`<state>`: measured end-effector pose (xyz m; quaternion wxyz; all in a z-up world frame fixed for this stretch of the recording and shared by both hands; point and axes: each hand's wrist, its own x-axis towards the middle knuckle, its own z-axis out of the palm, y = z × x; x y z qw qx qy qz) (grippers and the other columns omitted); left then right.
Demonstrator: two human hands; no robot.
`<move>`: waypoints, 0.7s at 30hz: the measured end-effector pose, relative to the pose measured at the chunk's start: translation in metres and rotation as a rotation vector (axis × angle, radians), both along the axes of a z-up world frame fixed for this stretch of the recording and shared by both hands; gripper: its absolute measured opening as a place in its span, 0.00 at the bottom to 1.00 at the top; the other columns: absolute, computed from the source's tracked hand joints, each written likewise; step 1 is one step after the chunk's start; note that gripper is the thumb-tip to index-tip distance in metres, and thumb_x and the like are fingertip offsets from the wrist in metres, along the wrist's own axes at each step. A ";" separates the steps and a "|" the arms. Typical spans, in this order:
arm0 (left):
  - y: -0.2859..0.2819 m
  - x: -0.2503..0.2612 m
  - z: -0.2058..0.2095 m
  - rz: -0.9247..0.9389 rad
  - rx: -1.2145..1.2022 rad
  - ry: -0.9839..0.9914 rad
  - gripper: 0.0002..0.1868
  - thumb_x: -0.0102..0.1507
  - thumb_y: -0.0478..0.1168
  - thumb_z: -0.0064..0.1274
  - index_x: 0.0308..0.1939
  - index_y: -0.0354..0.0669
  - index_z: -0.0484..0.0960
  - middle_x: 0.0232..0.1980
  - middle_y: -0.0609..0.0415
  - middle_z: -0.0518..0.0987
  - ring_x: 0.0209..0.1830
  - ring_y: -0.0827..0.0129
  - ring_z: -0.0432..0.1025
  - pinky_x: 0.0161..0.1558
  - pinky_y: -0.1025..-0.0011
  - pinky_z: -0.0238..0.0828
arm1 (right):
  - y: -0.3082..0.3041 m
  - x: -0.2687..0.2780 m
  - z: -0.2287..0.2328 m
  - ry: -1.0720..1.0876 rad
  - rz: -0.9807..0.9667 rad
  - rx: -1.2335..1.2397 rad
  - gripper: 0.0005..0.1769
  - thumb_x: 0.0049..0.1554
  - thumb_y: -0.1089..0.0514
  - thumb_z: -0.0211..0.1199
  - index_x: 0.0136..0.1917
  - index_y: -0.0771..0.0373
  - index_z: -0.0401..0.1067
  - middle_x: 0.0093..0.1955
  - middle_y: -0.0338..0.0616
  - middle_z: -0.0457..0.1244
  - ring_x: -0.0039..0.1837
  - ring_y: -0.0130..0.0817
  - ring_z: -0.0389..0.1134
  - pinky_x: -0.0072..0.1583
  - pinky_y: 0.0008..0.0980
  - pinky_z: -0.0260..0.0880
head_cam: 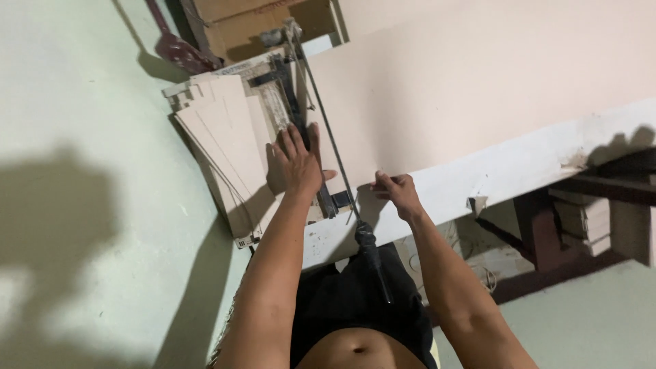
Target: The person uses a manual paper cutter to slice a large sheet of cardboard into smaller pieces. They repeatedly position the cardboard against the cutter's guide, press down the lever to make a cut, and then remove the cut piece to repeat the process.
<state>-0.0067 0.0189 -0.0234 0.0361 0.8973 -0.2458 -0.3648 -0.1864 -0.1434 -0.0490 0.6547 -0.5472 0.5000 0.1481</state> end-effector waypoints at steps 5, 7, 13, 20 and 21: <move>-0.008 -0.003 -0.027 -0.013 0.196 -0.027 0.71 0.50 0.59 0.70 0.82 0.52 0.34 0.82 0.30 0.30 0.82 0.35 0.26 0.68 0.22 0.20 | -0.011 -0.008 -0.015 0.093 0.220 -0.045 0.27 0.67 0.39 0.59 0.42 0.64 0.77 0.36 0.50 0.68 0.44 0.43 0.74 0.49 0.44 0.77; -0.003 -0.004 -0.042 -0.025 0.198 -0.040 0.69 0.50 0.60 0.69 0.82 0.50 0.36 0.82 0.31 0.29 0.82 0.36 0.26 0.68 0.22 0.20 | -0.003 0.023 0.042 0.213 0.464 -0.157 0.27 0.68 0.40 0.53 0.47 0.65 0.78 0.36 0.51 0.70 0.43 0.44 0.75 0.52 0.47 0.76; -0.005 -0.002 -0.058 -0.029 0.282 -0.046 0.74 0.49 0.65 0.68 0.81 0.46 0.31 0.82 0.38 0.24 0.82 0.42 0.24 0.70 0.26 0.19 | 0.080 0.008 0.208 0.280 1.011 -0.539 0.49 0.56 0.31 0.52 0.84 0.41 0.39 0.36 0.59 0.69 0.40 0.60 0.73 0.42 0.53 0.72; -0.010 0.001 -0.032 -0.021 0.187 -0.011 0.68 0.52 0.54 0.70 0.82 0.50 0.34 0.81 0.30 0.30 0.81 0.34 0.26 0.66 0.19 0.16 | 0.111 -0.071 0.015 0.199 1.036 -0.569 0.51 0.60 0.61 0.54 0.86 0.58 0.28 0.60 0.70 0.65 0.54 0.69 0.73 0.53 0.61 0.77; -0.009 -0.001 -0.018 -0.031 0.182 -0.014 0.68 0.52 0.54 0.70 0.82 0.50 0.34 0.81 0.30 0.30 0.81 0.34 0.26 0.66 0.19 0.16 | 0.110 -0.072 0.035 0.203 1.025 -0.572 0.51 0.60 0.61 0.54 0.86 0.58 0.28 0.60 0.70 0.65 0.54 0.69 0.73 0.53 0.61 0.77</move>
